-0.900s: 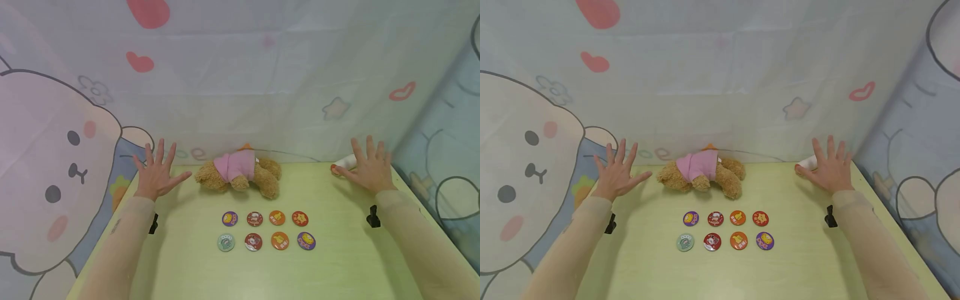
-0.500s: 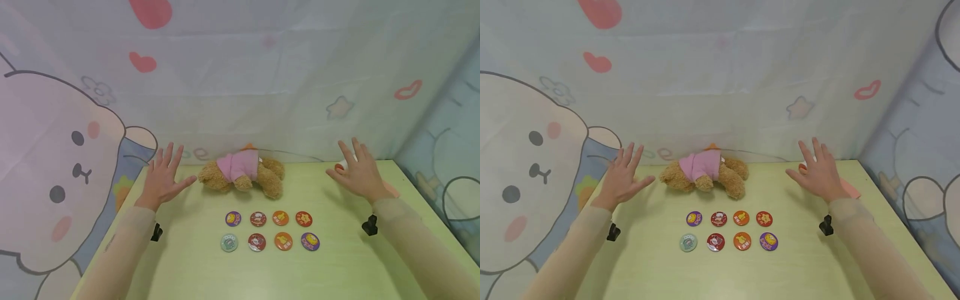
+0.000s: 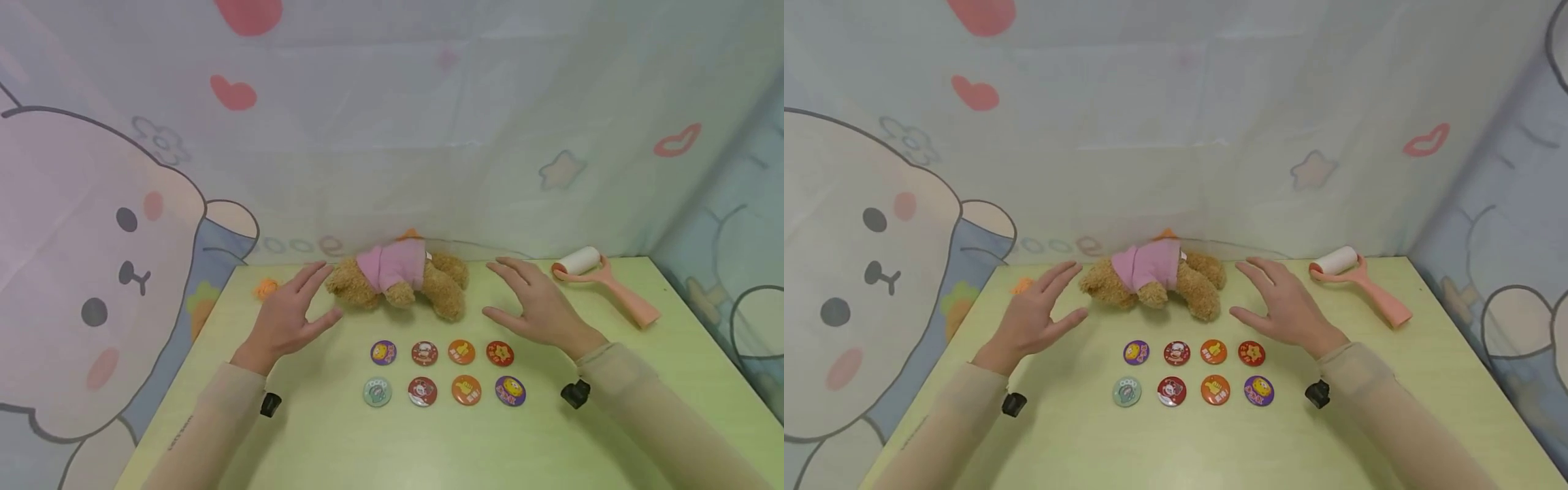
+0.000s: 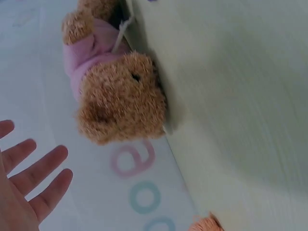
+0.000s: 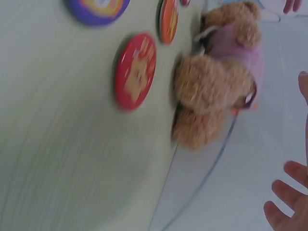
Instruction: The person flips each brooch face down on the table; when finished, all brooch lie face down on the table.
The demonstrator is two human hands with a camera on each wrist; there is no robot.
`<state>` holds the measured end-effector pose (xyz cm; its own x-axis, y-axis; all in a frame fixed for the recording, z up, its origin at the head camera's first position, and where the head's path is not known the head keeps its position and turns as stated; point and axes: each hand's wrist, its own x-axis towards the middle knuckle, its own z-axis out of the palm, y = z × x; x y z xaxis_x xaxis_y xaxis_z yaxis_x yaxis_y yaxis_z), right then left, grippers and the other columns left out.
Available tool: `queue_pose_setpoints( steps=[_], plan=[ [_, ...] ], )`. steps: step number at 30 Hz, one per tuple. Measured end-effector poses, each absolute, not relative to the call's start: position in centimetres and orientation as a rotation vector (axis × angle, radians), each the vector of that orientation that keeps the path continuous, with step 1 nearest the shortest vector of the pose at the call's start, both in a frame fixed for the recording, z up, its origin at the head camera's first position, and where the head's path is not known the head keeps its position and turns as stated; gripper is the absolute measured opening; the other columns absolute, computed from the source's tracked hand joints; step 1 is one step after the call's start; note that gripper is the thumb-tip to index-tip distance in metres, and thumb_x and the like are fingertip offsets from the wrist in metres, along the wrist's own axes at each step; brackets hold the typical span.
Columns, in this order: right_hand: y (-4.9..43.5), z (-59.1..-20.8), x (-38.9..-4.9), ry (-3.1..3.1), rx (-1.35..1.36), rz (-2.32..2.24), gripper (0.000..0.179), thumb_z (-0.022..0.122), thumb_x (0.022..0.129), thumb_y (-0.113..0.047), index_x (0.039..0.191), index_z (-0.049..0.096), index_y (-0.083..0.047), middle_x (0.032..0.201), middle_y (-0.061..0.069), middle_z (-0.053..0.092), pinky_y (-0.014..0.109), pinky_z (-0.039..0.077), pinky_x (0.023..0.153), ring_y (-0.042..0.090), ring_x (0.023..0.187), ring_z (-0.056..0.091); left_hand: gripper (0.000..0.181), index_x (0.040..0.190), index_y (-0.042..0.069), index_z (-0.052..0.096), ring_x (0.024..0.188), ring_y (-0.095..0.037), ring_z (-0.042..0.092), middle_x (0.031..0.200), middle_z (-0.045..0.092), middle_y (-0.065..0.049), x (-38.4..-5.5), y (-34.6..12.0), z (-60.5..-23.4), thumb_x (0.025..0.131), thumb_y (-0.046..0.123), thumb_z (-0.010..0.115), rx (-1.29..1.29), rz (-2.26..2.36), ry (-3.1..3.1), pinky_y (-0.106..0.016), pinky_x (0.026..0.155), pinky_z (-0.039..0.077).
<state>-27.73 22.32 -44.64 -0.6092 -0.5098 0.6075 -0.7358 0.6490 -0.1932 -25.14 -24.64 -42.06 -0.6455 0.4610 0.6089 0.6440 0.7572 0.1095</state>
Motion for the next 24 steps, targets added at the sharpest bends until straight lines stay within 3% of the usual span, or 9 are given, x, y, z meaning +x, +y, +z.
queue_pose_setpoints(
  steps=[5, 9, 13, 18, 24],
  plan=[
    [19.2, -44.6, -27.0, -2.340, 1.173, 0.554, 0.063, 0.078, 0.094, -0.042, 0.141, 0.062, -0.003, 0.133, 0.015, 0.066, 0.053, 0.054, 0.101, 0.034, 0.122, 0.064, 0.057, 0.117, 0.003, 0.074, 0.089, -0.029, 0.075, 0.119, 0.073, -0.014, -24.3, -23.3, -42.3, 0.103, 0.056, 0.057, -0.988, -0.401, -2.262, -0.043, 0.068, 0.062],
    [16.8, -44.9, -26.2, -2.376, 1.328, 0.550, 0.056, 0.073, 0.098, -0.042, 0.138, 0.064, -0.004, 0.129, 0.011, 0.070, 0.046, 0.057, 0.099, 0.028, 0.118, 0.067, 0.026, 0.105, 0.008, 0.076, 0.085, -0.022, 0.073, 0.110, 0.073, -0.010, -23.8, -22.8, -42.9, 0.094, 0.032, 0.077, -1.073, -0.408, -2.254, -0.037, 0.069, 0.062],
    [14.6, -45.1, -25.5, -2.450, 1.387, 0.578, 0.059, 0.077, 0.096, -0.036, 0.145, 0.060, -0.008, 0.133, 0.006, 0.069, 0.041, 0.056, 0.103, 0.021, 0.121, 0.066, 0.025, 0.107, 0.010, 0.074, 0.087, -0.018, 0.072, 0.112, 0.072, -0.007, -23.4, -22.2, -43.5, 0.087, 0.021, 0.084, -1.124, -0.435, -2.308, -0.034, 0.070, 0.061],
    [12.4, -45.4, -25.5, -2.511, 1.396, 0.585, 0.064, 0.078, 0.096, -0.033, 0.152, 0.054, -0.011, 0.136, 0.006, 0.069, 0.043, 0.054, 0.105, 0.022, 0.123, 0.065, 0.023, 0.109, 0.012, 0.075, 0.089, -0.016, 0.072, 0.109, 0.075, -0.001, -23.1, -21.4, -44.0, 0.089, 0.020, 0.084, -1.133, -0.470, -2.466, -0.033, 0.076, 0.061],
    [10.6, -45.9, -25.9, -2.569, 1.414, 0.597, 0.059, 0.076, 0.097, -0.029, 0.149, 0.056, -0.010, 0.140, 0.007, 0.067, 0.044, 0.052, 0.108, 0.024, 0.126, 0.064, 0.025, 0.112, 0.008, 0.077, 0.093, -0.020, 0.073, 0.109, 0.077, -0.004, -23.3, -20.9, -45.0, 0.091, 0.020, 0.083, -1.087, -0.494, -2.680, -0.037, 0.081, 0.061]
  ],
)
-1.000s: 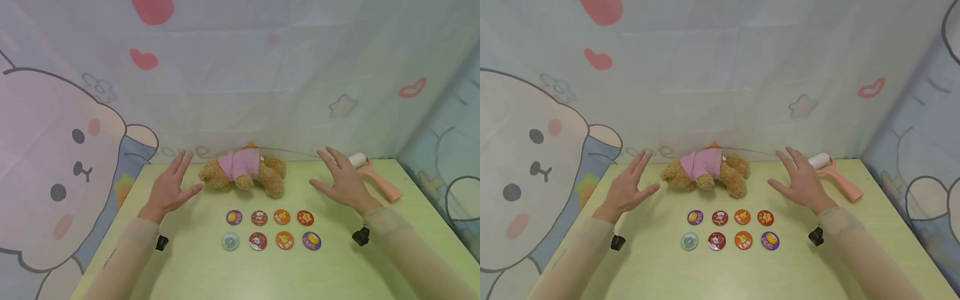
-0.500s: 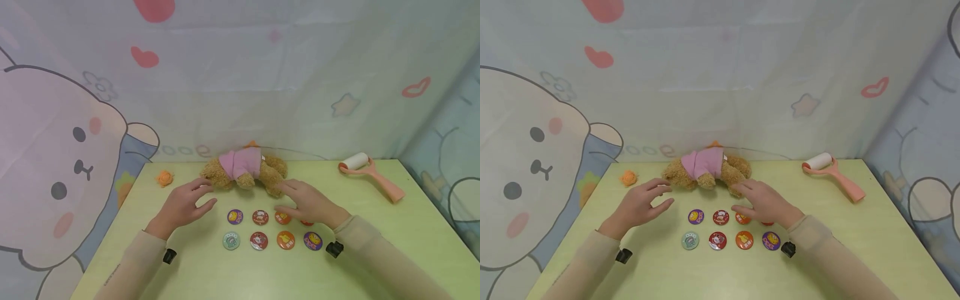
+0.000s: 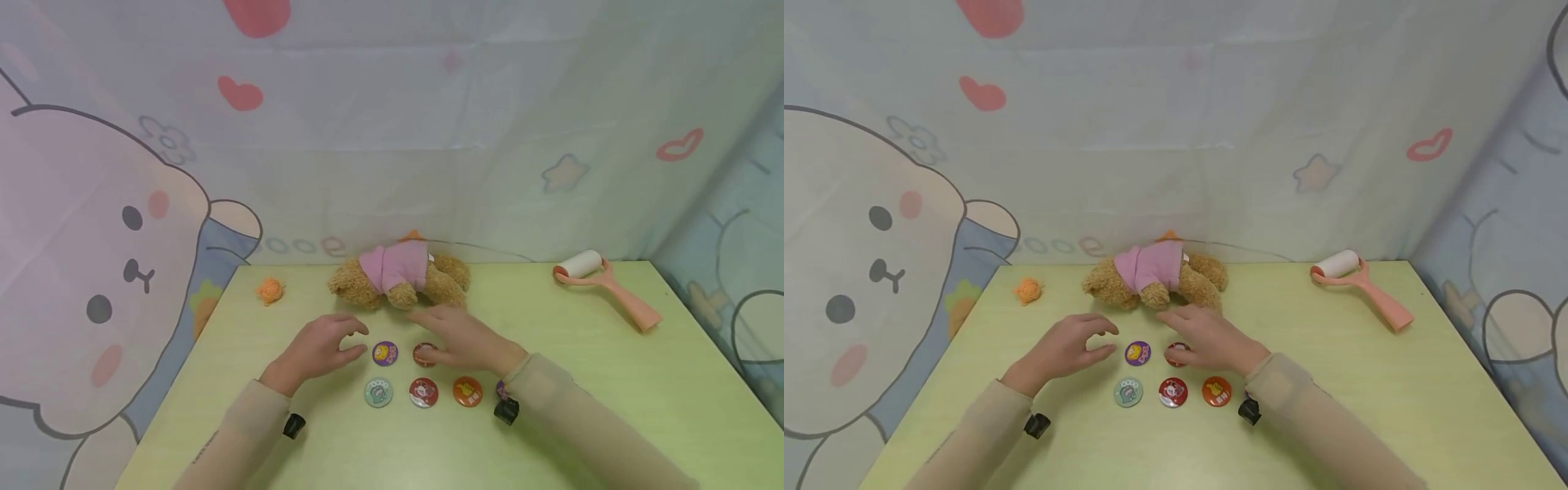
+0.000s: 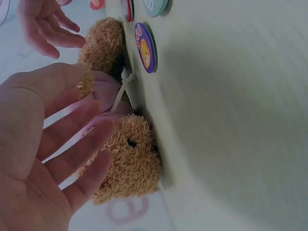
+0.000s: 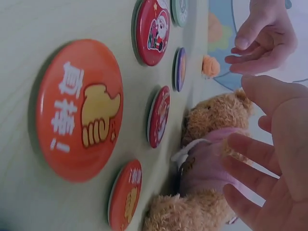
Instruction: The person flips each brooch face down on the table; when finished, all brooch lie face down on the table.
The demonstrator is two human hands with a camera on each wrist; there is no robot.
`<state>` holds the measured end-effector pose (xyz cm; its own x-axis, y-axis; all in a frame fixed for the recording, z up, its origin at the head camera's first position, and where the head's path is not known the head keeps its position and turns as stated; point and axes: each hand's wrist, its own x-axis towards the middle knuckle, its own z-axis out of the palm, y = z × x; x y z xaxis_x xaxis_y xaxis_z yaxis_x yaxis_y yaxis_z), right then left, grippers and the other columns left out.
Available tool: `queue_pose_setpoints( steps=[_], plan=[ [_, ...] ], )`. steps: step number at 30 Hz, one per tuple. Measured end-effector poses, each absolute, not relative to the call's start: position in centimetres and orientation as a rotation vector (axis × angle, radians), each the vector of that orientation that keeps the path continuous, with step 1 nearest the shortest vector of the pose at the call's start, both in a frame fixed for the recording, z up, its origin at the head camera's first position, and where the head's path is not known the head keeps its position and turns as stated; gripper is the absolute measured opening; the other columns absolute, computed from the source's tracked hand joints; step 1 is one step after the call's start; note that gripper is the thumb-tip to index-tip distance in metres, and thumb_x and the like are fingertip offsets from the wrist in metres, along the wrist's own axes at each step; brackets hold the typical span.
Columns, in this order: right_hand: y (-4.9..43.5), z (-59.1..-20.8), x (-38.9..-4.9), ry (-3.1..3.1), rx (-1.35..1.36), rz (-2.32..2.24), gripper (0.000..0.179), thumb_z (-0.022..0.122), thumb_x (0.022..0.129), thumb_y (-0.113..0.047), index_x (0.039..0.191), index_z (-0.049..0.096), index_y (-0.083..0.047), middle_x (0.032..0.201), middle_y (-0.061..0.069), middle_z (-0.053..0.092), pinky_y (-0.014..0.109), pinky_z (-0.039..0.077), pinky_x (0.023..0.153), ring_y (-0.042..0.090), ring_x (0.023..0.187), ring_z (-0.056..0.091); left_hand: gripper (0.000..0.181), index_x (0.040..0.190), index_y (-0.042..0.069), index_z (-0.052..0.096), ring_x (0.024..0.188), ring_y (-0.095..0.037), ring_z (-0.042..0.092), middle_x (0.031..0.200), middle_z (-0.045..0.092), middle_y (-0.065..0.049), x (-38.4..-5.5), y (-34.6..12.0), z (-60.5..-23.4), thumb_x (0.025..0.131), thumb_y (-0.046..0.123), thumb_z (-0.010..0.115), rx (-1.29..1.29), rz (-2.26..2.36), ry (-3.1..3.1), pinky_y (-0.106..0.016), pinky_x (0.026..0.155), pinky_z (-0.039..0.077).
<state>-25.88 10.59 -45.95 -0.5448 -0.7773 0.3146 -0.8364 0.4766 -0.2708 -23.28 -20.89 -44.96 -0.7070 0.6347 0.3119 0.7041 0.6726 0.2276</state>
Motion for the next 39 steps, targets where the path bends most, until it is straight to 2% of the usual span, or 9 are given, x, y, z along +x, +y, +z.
queue_pose_setpoints(
  steps=[8, 14, 20, 27, 31, 39],
  plan=[
    [8.5, -46.6, -26.2, -2.654, 1.436, 0.633, 0.061, 0.077, 0.096, -0.029, 0.149, 0.056, -0.008, 0.139, 0.008, 0.067, 0.041, 0.053, 0.104, 0.021, 0.119, 0.064, 0.029, 0.116, 0.005, 0.076, 0.104, -0.027, 0.072, 0.113, 0.078, -0.009, -24.0, -19.9, -45.6, 0.090, 0.017, 0.083, -1.043, -0.581, -2.894, -0.045, 0.091, 0.059],
    [7.2, -47.2, -26.3, -2.739, 1.414, 0.597, 0.059, 0.073, 0.098, -0.032, 0.150, 0.056, -0.012, 0.147, 0.002, 0.063, 0.041, 0.046, 0.114, 0.022, 0.135, 0.058, 0.031, 0.116, 0.004, 0.076, 0.108, -0.030, 0.072, 0.113, 0.077, -0.011, -24.4, -19.2, -46.2, 0.089, 0.017, 0.084, -1.010, -0.586, -2.980, -0.048, 0.094, 0.059],
    [6.8, -47.2, -26.1, -2.750, 1.414, 0.576, 0.059, 0.074, 0.098, -0.033, 0.150, 0.056, -0.012, 0.146, 0.004, 0.064, 0.042, 0.049, 0.112, 0.023, 0.133, 0.059, 0.034, 0.118, 0.004, 0.075, 0.108, -0.030, 0.072, 0.115, 0.077, -0.010, -24.4, -18.6, -46.3, 0.088, 0.016, 0.085, -1.028, -0.581, -2.950, -0.047, 0.094, 0.059],
    [7.8, -47.3, -26.3, -2.756, 1.396, 0.574, 0.060, 0.072, 0.098, -0.032, 0.152, 0.054, -0.012, 0.144, 0.002, 0.064, 0.039, 0.050, 0.109, 0.017, 0.127, 0.061, 0.037, 0.120, 0.004, 0.074, 0.107, -0.029, 0.072, 0.116, 0.077, -0.010, -24.3, -17.7, -45.9, 0.088, 0.019, 0.086, -1.062, -0.592, -2.901, -0.046, 0.094, 0.059],
    [9.0, -47.1, -26.4, -2.760, 1.381, 0.590, 0.060, 0.074, 0.098, -0.030, 0.150, 0.055, -0.009, 0.141, 0.005, 0.066, 0.040, 0.052, 0.107, 0.019, 0.124, 0.063, 0.036, 0.120, 0.004, 0.074, 0.108, -0.029, 0.071, 0.116, 0.076, -0.011, -24.3, -16.8, -46.1, 0.090, 0.020, 0.084, -1.069, -0.631, -2.894, -0.046, 0.095, 0.058],
    [13.0, -46.7, -26.0, -2.758, 1.308, 0.558, 0.058, 0.077, 0.097, -0.032, 0.146, 0.059, -0.007, 0.143, 0.006, 0.065, 0.047, 0.051, 0.110, 0.026, 0.129, 0.062, 0.036, 0.122, 0.006, 0.073, 0.107, -0.025, 0.072, 0.119, 0.076, -0.009, -24.5, -13.8, -46.1, 0.093, 0.027, 0.080, -1.098, -0.657, -2.857, -0.043, 0.095, 0.058]
  ],
)
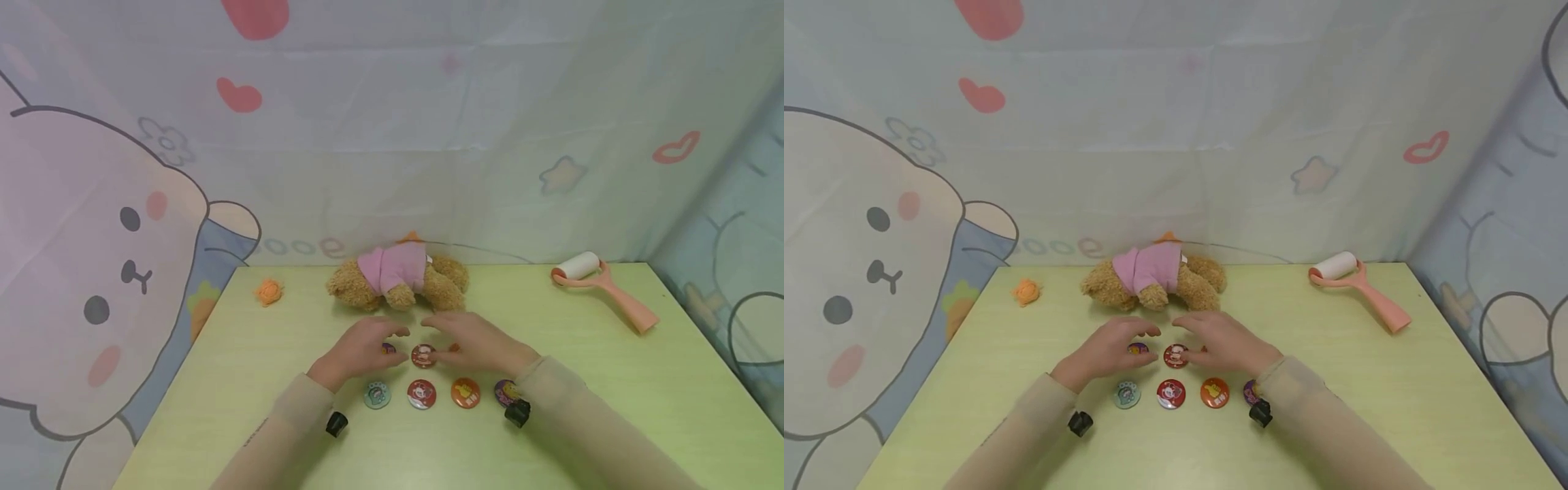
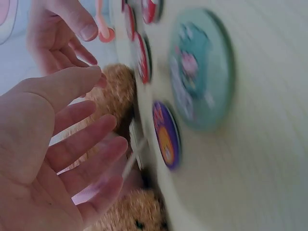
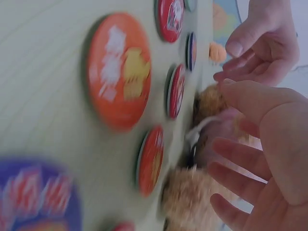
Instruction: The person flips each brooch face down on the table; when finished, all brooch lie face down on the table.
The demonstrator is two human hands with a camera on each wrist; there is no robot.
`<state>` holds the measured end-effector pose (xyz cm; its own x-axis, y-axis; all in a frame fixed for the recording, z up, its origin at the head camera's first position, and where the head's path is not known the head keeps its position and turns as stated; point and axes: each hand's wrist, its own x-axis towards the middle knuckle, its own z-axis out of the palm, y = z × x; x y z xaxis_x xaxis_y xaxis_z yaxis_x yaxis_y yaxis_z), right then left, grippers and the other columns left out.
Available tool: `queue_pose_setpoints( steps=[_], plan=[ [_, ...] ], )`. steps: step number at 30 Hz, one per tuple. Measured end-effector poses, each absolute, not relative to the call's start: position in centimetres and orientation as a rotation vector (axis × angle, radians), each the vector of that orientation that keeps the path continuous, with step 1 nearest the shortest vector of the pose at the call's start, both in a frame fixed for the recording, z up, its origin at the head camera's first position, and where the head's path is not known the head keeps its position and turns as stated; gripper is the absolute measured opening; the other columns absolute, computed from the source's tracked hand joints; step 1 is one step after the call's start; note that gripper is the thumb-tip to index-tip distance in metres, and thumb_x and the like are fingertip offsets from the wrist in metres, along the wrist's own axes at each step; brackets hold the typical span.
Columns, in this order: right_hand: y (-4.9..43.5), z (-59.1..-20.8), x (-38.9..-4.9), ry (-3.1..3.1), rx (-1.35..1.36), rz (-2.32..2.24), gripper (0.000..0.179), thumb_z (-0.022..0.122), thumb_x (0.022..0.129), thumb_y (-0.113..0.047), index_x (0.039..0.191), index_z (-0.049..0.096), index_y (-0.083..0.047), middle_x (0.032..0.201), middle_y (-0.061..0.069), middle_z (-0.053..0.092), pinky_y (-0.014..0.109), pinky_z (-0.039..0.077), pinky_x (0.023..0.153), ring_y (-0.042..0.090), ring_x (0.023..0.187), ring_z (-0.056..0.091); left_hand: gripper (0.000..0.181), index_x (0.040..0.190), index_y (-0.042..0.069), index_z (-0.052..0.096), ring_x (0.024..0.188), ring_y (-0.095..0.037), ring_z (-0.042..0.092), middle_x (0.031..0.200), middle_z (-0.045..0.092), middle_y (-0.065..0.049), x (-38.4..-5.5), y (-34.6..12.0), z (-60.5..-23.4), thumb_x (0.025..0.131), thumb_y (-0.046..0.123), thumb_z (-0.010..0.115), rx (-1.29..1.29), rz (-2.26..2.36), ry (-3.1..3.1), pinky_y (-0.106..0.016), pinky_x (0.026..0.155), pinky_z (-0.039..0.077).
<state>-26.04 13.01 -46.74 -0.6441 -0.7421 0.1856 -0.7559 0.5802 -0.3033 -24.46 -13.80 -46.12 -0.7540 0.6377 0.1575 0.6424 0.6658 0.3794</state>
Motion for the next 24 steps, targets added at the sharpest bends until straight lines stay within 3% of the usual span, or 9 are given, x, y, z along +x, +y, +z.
queue_pose_setpoints(
  steps=[5, 8, 19, 24],
  plan=[
    [16.2, -47.0, -25.8, -2.786, 1.231, 0.605, 0.059, 0.078, 0.096, -0.031, 0.147, 0.059, -0.007, 0.143, 0.008, 0.065, 0.052, 0.051, 0.108, 0.031, 0.130, 0.061, 0.035, 0.121, 0.007, 0.074, 0.101, -0.025, 0.073, 0.115, 0.077, -0.008, -24.5, -11.9, -46.2, 0.094, 0.028, 0.080, -1.123, -0.677, -2.831, -0.040, 0.091, 0.059],
    [17.8, -47.4, -25.8, -2.791, 1.203, 0.601, 0.059, 0.079, 0.095, -0.032, 0.145, 0.060, -0.007, 0.138, 0.009, 0.068, 0.052, 0.053, 0.105, 0.031, 0.127, 0.063, 0.035, 0.121, 0.008, 0.074, 0.106, -0.022, 0.072, 0.115, 0.076, -0.005, -24.5, -10.8, -46.3, 0.095, 0.031, 0.079, -1.134, -0.662, -2.839, -0.038, 0.094, 0.058],
    [22.3, -48.2, -25.4, -2.902, 1.111, 0.563, 0.042, 0.077, 0.096, -0.028, 0.131, 0.069, -0.005, 0.127, 0.008, 0.070, 0.050, 0.055, 0.100, 0.029, 0.118, 0.066, 0.033, 0.124, 0.012, 0.074, 0.105, -0.015, 0.070, 0.120, 0.076, 0.000, -24.5, -6.4, -46.5, 0.097, 0.031, 0.076, -1.223, -0.574, -2.841, -0.029, 0.094, 0.054],
    [23.6, -48.7, -25.3, -2.893, 1.127, 0.574, 0.039, 0.079, 0.094, -0.027, 0.126, 0.071, -0.005, 0.123, 0.006, 0.072, 0.049, 0.056, 0.098, 0.027, 0.114, 0.068, 0.028, 0.118, 0.015, 0.077, 0.095, -0.010, 0.068, 0.110, 0.077, 0.003, -24.5, -4.5, -46.6, 0.096, 0.030, 0.077, -1.212, -0.565, -2.854, -0.024, 0.086, 0.054]
  ],
)
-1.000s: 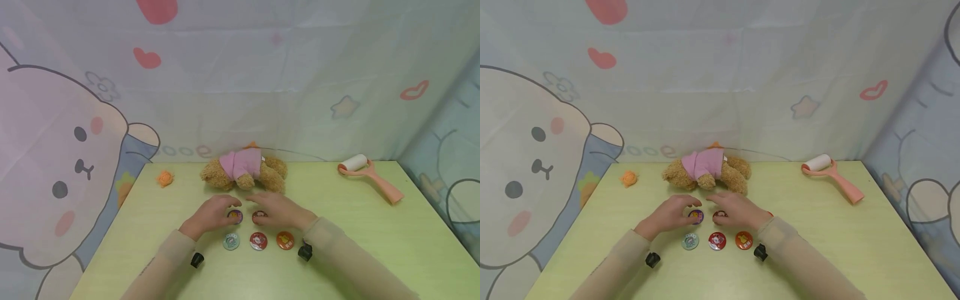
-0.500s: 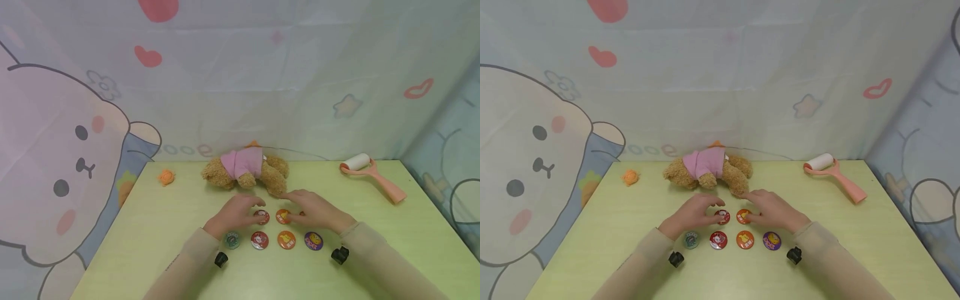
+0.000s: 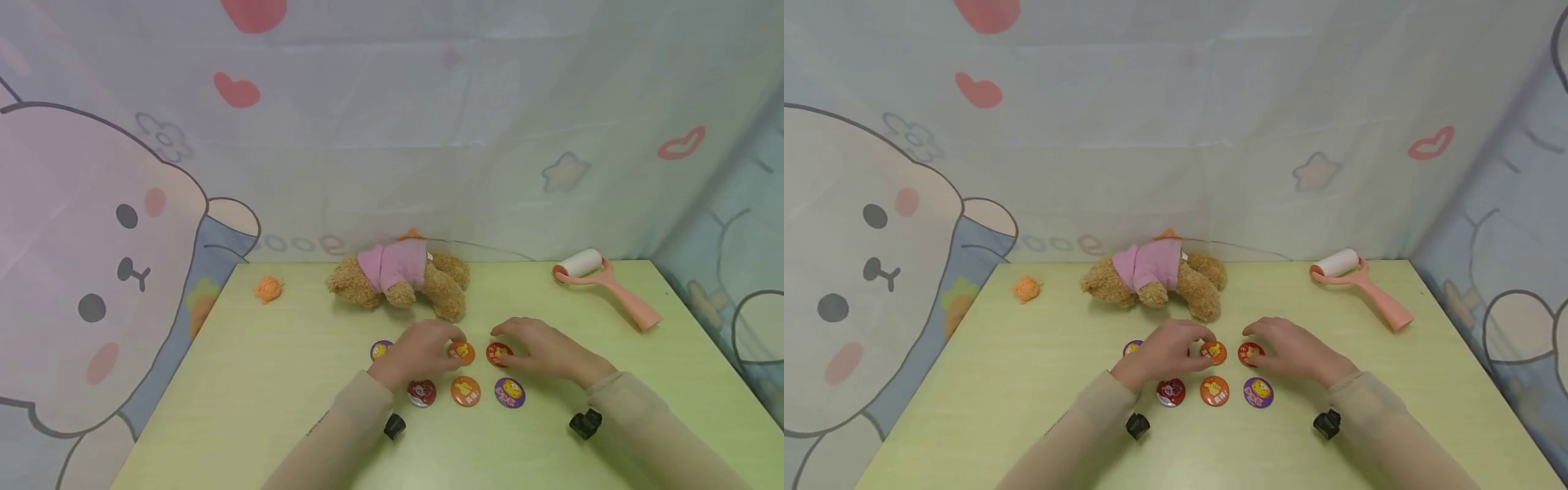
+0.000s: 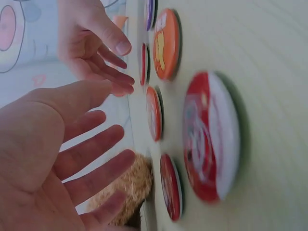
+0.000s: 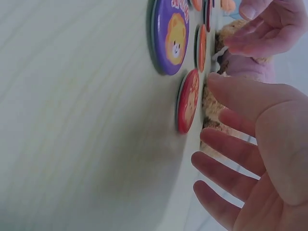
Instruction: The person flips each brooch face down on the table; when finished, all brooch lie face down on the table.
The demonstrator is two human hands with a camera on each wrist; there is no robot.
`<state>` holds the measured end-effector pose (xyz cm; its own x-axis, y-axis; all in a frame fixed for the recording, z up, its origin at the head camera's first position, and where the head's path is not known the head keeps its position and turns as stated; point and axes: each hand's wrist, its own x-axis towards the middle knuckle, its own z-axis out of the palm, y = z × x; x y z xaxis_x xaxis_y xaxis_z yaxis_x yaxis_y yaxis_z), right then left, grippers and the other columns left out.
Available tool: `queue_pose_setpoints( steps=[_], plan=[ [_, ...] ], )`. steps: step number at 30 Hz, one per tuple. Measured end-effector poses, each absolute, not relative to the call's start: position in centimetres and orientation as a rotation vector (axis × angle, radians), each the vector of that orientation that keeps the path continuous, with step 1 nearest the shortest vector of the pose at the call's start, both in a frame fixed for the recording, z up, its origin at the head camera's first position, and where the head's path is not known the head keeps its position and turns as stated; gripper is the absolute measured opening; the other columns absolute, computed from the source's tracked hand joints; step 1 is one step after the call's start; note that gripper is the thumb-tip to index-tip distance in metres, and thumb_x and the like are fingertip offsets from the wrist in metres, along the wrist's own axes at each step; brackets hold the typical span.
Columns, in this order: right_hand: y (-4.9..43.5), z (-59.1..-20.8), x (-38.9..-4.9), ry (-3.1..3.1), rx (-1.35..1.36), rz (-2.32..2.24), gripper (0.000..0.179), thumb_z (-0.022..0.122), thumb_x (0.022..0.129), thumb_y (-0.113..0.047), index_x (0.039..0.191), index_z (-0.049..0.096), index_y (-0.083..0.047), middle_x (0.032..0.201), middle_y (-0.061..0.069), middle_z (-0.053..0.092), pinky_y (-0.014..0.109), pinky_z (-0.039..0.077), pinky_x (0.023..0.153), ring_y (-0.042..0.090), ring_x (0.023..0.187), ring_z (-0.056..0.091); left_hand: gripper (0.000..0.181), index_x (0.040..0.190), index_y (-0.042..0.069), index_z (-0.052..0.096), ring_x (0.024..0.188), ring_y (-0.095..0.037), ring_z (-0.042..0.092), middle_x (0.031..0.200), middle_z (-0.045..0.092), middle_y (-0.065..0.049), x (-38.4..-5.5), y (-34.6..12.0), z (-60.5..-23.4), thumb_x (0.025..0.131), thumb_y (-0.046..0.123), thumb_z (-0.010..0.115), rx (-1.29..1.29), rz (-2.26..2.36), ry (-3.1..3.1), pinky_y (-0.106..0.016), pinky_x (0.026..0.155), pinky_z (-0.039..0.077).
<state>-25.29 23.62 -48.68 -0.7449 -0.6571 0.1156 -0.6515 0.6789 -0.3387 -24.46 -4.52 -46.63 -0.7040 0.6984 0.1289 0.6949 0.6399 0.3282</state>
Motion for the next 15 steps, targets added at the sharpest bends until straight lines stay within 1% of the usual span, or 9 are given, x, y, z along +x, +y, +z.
queue_pose_setpoints(
  steps=[3, 5, 9, 12, 14, 15],
  plan=[
    [24.1, -48.9, -25.2, 2.862, -1.145, -0.591, 0.039, 0.081, 0.093, -0.025, 0.125, 0.071, -0.005, 0.122, 0.006, 0.073, 0.049, 0.056, 0.098, 0.027, 0.113, 0.069, 0.026, 0.118, 0.015, 0.077, 0.091, -0.008, 0.066, 0.108, 0.077, 0.003, -24.4, -3.8, -46.9, 0.096, 0.029, 0.076, 1.185, 0.559, 2.817, -0.023, 0.081, 0.053],
    [24.3, -49.1, -25.1, 2.858, -1.154, -0.608, 0.040, 0.083, 0.091, -0.023, 0.125, 0.071, -0.004, 0.121, 0.006, 0.073, 0.049, 0.056, 0.098, 0.027, 0.112, 0.069, 0.027, 0.120, 0.015, 0.076, 0.094, -0.008, 0.068, 0.111, 0.077, 0.003, -24.4, -3.4, -47.0, 0.095, 0.027, 0.076, 1.172, 0.562, 2.810, -0.023, 0.083, 0.054],
    [24.5, -49.3, -25.0, 2.849, -1.163, -0.617, 0.041, 0.085, 0.089, -0.021, 0.124, 0.071, -0.005, 0.120, 0.005, 0.074, 0.050, 0.055, 0.098, 0.026, 0.112, 0.069, 0.032, 0.125, 0.015, 0.075, 0.106, -0.012, 0.070, 0.118, 0.076, 0.002, -24.4, -2.5, -47.0, 0.095, 0.027, 0.077, 1.146, 0.524, 2.832, -0.028, 0.093, 0.055],
    [24.6, -49.3, -24.9, 2.847, -1.158, -0.613, 0.040, 0.085, 0.088, -0.020, 0.124, 0.072, -0.006, 0.120, 0.004, 0.074, 0.050, 0.055, 0.098, 0.026, 0.111, 0.068, 0.034, 0.127, 0.015, 0.073, 0.110, -0.013, 0.069, 0.122, 0.075, 0.002, -24.6, -1.9, -47.1, 0.096, 0.029, 0.077, 1.141, 0.474, 2.836, -0.029, 0.095, 0.054],
    [24.6, -49.4, -24.9, 2.850, -1.155, -0.607, 0.039, 0.085, 0.088, -0.019, 0.123, 0.072, -0.006, 0.119, 0.004, 0.074, 0.050, 0.055, 0.098, 0.026, 0.111, 0.068, 0.036, 0.129, 0.015, 0.073, 0.107, -0.012, 0.068, 0.122, 0.075, 0.003, -24.8, -1.4, -47.3, 0.097, 0.030, 0.077, 1.134, 0.447, 2.825, -0.028, 0.094, 0.054],
    [24.6, -49.4, -24.9, 2.851, -1.155, -0.608, 0.039, 0.085, 0.088, -0.018, 0.123, 0.073, -0.006, 0.119, 0.004, 0.074, 0.050, 0.055, 0.097, 0.026, 0.110, 0.068, 0.036, 0.129, 0.015, 0.073, 0.104, -0.010, 0.067, 0.118, 0.075, 0.004, -24.8, -1.1, -47.4, 0.097, 0.031, 0.077, 1.129, 0.433, 2.820, -0.027, 0.093, 0.054]
  ],
)
